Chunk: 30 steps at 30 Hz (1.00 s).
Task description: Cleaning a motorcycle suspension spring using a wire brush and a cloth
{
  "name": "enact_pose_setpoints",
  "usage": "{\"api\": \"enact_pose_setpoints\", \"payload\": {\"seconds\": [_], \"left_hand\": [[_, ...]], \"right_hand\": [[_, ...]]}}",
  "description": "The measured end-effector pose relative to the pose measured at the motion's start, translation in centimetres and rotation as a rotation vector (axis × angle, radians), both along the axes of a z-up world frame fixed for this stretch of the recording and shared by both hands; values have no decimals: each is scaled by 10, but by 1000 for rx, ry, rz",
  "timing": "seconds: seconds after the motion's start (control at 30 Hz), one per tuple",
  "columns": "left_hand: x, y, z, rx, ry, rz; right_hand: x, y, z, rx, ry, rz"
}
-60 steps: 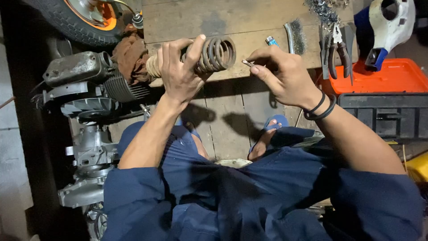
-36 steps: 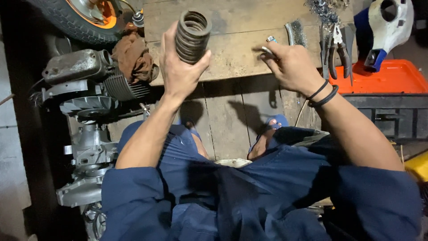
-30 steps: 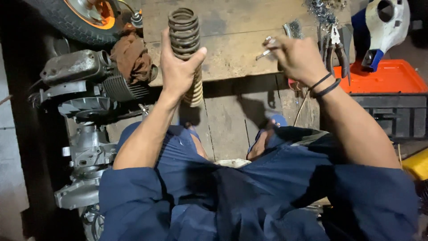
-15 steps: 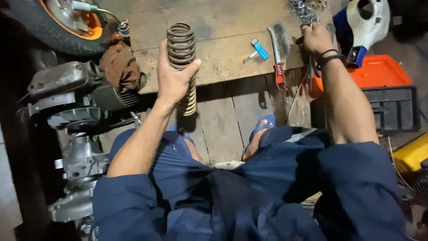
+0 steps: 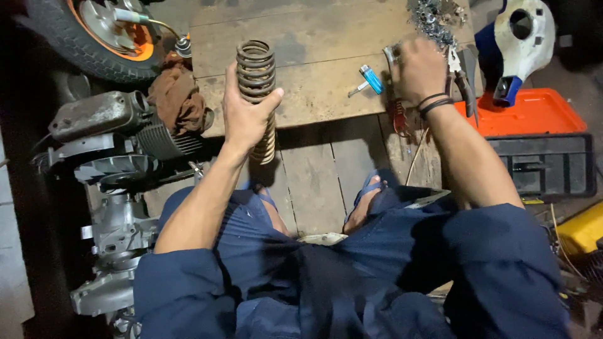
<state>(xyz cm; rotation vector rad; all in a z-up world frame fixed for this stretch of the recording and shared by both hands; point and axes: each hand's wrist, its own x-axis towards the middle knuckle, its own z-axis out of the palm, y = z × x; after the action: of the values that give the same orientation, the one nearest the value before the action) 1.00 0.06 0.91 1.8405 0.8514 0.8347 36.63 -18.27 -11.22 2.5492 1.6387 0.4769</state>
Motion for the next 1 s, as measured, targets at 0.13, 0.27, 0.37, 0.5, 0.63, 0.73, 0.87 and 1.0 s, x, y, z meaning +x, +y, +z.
{"api": "enact_pose_setpoints", "payload": {"seconds": [0.13,0.27,0.37,0.5,0.63,0.73,0.87,1.0], "left_hand": [[1,-7,8,-85,26,-29],[-5,-10,11,-72,29,-39],[-5,-9,12,-74,18,-60],[-4,-10,12,-78,44,-61],[-1,-8,2,-22,32,-49],[0,-9,5,-51,25,-64],[1,-10,4,-48,44,-58],[0,-9,2,-61,36,-66]], "right_hand": [[-34,13,-6,-321,62,169],[-52,18,-33,-271,128,230],[-48,18,-45,-220,99,201],[-53,17,-43,-211,34,140],[-44,16,-38,-254,82,77],[-43,17,-22,-358,175,-77],[-28,13,-35,-316,206,-140],[-14,8,-50,-273,193,-189]]}}
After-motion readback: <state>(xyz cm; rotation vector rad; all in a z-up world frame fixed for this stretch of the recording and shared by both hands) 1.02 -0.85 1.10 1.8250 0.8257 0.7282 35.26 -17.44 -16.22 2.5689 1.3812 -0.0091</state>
